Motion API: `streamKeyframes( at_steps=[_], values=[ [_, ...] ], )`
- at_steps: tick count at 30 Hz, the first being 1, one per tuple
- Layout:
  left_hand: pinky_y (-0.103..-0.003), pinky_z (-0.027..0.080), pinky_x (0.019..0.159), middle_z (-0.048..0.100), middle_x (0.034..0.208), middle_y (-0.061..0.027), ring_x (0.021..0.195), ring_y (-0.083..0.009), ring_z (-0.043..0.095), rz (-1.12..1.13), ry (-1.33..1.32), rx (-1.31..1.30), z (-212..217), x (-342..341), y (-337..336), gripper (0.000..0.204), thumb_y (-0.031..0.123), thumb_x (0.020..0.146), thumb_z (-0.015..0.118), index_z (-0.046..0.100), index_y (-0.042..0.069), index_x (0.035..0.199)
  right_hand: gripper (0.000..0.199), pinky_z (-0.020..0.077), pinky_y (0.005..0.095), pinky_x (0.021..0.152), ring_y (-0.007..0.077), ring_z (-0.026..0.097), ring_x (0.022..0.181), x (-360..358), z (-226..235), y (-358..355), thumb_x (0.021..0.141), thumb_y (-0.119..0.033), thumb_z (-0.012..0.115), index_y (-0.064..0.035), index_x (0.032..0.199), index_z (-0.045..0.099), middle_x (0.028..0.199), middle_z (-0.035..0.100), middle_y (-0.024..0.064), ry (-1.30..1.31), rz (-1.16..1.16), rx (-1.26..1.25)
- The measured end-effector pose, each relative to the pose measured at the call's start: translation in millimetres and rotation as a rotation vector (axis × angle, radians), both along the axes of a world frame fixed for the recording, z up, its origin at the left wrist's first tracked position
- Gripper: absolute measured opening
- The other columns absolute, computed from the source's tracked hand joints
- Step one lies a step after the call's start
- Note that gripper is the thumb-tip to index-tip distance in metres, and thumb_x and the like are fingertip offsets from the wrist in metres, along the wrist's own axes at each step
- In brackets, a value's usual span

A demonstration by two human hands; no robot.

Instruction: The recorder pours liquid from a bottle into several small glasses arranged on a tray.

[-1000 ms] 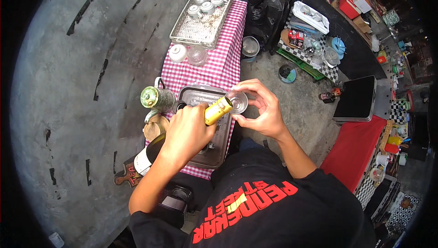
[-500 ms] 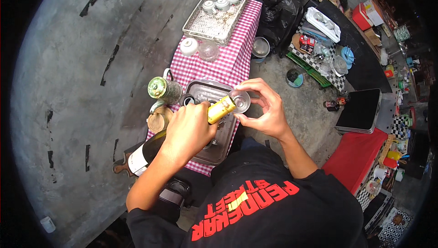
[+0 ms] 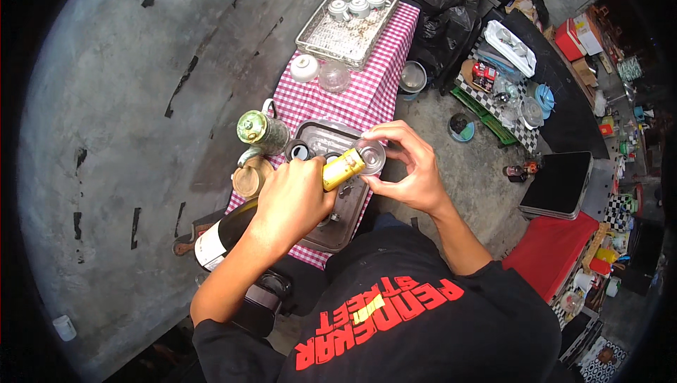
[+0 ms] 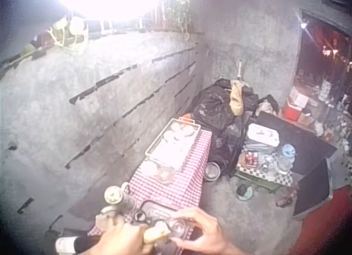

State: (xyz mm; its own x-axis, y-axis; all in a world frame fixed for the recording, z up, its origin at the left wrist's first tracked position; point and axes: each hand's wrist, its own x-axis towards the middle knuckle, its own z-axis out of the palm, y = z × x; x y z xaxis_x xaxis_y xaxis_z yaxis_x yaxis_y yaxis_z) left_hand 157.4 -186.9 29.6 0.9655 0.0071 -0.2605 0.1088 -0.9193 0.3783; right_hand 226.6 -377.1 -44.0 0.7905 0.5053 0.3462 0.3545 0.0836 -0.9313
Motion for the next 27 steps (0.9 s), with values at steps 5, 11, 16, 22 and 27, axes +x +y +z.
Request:
streamKeyframes(
  at_steps=[5,11,16,22,27],
  values=[
    [-0.051,0.052,0.075,0.066,0.076,-0.0271,0.077,-0.0427,0.067,0.027,0.018,0.024,3.7,-4.1,2.2,0.023,0.017,0.079,0.065,0.07,-0.001,0.093,0.052,0.0579,0.034,0.09,0.0199,0.061,0.11,-0.6,0.7,5.5,0.067,0.002,0.079,-0.0037,0.115,0.061,0.115,0.06,0.0086,0.003,0.025,0.017],
    [-0.051,0.052,0.075,0.066,0.078,-0.027,0.078,-0.0425,0.067,0.051,0.033,0.003,0.8,-12.2,9.4,0.022,0.015,0.079,0.065,0.07,-0.001,0.092,0.052,0.0575,0.0339,0.091,0.0202,0.061,0.11,-2.4,2.5,13.0,0.067,0.001,0.079,-0.0035,0.115,0.061,0.115,0.061,0.0087,0.006,0.061,-0.005],
    [-0.05,0.053,0.076,0.067,0.079,-0.0276,0.079,-0.042,0.067,0.076,0.011,-0.01,-2.8,-18.8,13.3,0.022,0.014,0.078,0.065,0.07,-0.002,0.092,0.052,0.0572,0.0342,0.091,0.0203,0.061,0.11,-2.6,0.6,17.5,0.066,0.001,0.079,-0.0037,0.115,0.061,0.116,0.061,0.0089,-0.004,0.088,-0.013],
    [-0.05,0.053,0.077,0.067,0.079,-0.0275,0.079,-0.0422,0.067,0.085,0.029,0.012,-1.8,-22.7,17.1,0.022,0.014,0.077,0.065,0.07,-0.001,0.093,0.052,0.0561,0.0348,0.093,0.021,0.061,0.111,-3.0,0.4,23.5,0.067,0.001,0.079,-0.0035,0.116,0.061,0.116,0.06,0.0094,-0.001,0.121,-0.007],
    [-0.05,0.053,0.077,0.067,0.08,-0.0283,0.081,-0.0425,0.067,0.098,0.022,0.012,-0.4,-25.1,18.5,0.022,0.014,0.077,0.065,0.07,-0.002,0.092,0.052,0.0553,0.0353,0.095,0.0216,0.061,0.112,-2.6,1.2,25.4,0.068,0.001,0.079,-0.0033,0.116,0.061,0.117,0.06,0.0098,0.007,0.152,-0.005]
  ],
)
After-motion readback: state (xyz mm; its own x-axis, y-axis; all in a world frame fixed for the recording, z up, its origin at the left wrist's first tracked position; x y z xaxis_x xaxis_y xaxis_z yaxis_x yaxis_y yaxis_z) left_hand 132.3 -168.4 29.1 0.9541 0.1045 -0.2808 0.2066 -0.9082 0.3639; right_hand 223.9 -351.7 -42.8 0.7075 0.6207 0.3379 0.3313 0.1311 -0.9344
